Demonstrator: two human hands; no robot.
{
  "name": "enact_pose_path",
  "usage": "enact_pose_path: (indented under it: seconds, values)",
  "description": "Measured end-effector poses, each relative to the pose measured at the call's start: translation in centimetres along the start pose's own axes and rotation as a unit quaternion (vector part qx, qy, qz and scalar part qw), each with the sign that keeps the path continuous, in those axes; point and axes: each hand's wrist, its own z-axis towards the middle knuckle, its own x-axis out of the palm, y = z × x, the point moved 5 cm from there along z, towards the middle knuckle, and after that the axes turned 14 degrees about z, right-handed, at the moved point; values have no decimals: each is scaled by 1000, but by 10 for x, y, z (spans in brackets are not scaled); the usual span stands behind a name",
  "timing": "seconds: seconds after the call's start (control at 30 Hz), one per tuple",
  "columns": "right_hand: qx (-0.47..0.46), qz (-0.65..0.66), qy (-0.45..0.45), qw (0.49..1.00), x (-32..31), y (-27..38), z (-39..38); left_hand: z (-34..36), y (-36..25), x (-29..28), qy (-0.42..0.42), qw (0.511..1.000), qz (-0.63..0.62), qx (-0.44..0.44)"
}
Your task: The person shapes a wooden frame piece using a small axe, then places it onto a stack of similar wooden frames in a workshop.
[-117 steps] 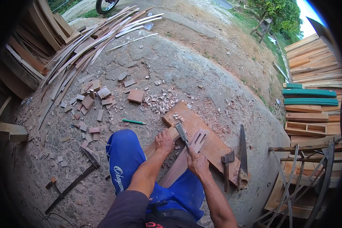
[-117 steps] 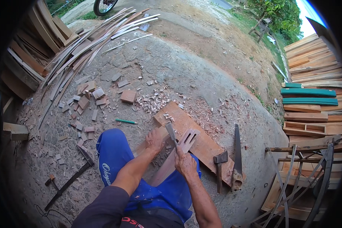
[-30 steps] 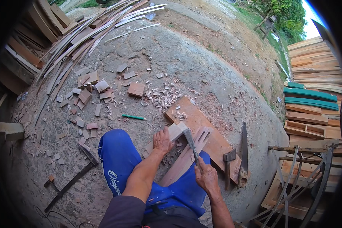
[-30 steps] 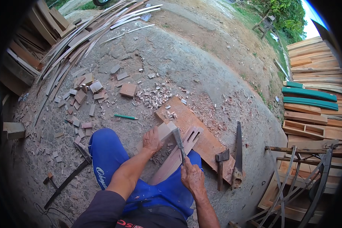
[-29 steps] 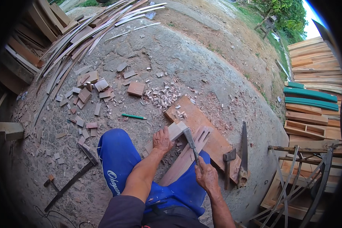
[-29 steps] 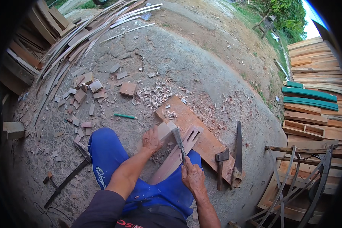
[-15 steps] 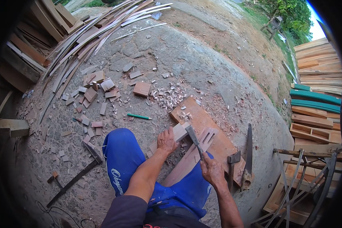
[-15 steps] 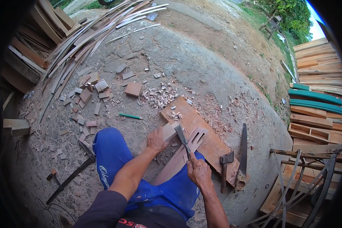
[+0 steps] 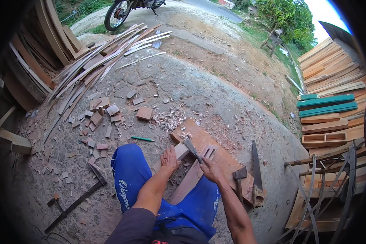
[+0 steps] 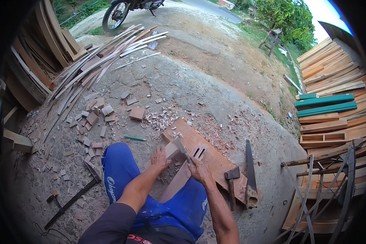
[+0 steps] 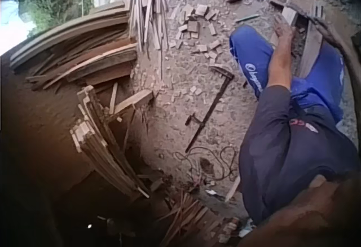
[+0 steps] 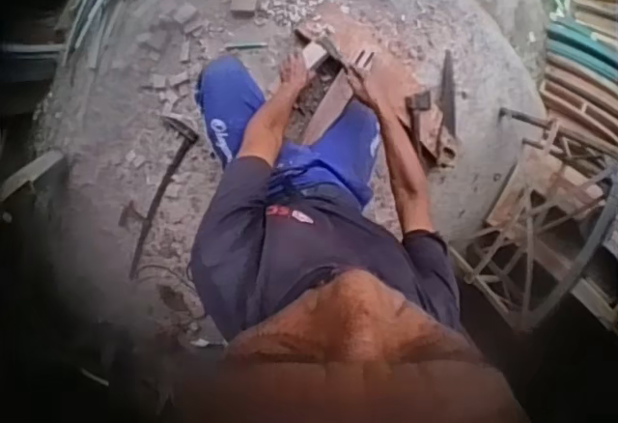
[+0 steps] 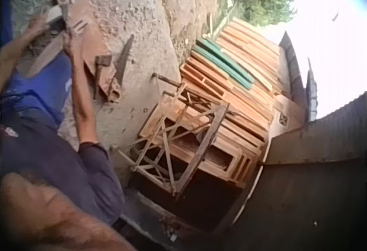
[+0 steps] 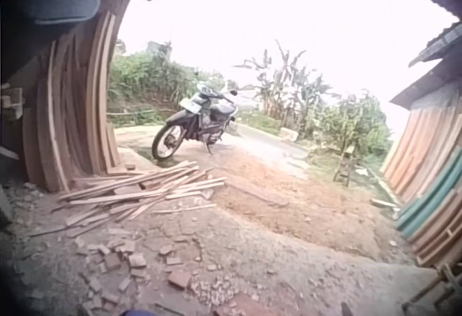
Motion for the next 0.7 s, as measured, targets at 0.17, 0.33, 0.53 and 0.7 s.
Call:
enact_pose_path:
  seconds: [0.17,0.33,0.53,0.7]
  values:
    - [36,171,-127,976,-24,-16,-44,17,12,-4,84,987,-134,26]
    - [46,231,-151,960,-15,-14,-84,15,24,-13,-15,992,-103,-65]
    - [18,93,-125,988,15,-8,-94,0,3,-8,19,998,51,22]
    - [27,63,-113,991,26,3,-95,-6,-2,-5,61,996,46,41]
